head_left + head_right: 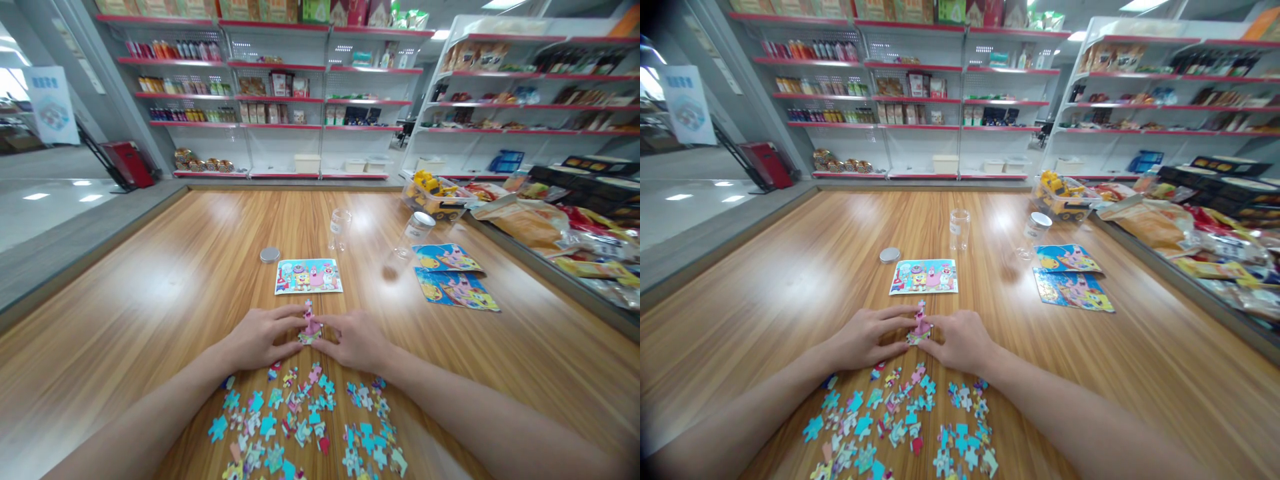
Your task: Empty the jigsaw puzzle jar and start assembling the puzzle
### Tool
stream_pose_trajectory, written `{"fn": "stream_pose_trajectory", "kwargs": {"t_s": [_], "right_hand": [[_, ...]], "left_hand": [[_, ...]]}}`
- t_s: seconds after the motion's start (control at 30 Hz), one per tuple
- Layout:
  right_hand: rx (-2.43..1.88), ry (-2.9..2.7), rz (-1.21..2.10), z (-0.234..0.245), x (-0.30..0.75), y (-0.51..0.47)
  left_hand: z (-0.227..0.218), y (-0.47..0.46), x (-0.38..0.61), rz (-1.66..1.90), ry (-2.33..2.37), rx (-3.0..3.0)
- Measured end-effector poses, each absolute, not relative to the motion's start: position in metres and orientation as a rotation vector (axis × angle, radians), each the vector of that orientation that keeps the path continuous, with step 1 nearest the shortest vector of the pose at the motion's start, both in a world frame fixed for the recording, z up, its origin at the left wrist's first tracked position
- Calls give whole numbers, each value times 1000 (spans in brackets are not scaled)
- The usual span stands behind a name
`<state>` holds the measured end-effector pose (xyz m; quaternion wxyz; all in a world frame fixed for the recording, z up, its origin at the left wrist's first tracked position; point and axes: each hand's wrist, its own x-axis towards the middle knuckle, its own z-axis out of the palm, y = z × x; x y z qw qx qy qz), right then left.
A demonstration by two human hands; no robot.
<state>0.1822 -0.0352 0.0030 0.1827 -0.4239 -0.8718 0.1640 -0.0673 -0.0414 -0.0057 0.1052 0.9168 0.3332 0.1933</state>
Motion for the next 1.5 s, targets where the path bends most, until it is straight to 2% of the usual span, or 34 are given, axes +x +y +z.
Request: {"fn": "stream_pose_trajectory", "kwargs": {"t_s": [0.43,0.6,0.73,1.03,1.5], "right_hand": [[-1117,-2412,464,2,183,-36],[-706,-2351,618,-2,185,-36],[-365,-2506,733,-4,186,-39],[-332,-2587,714,-5,186,-42],[-288,-2619,663,-9,183,-48]], "left_hand": [[-7,-42,-69,578,974,2685],[0,-44,-71,721,778,2549],[8,-47,-70,612,687,2403],[10,-48,-65,492,628,2354],[14,-51,-59,523,598,2331]]}}
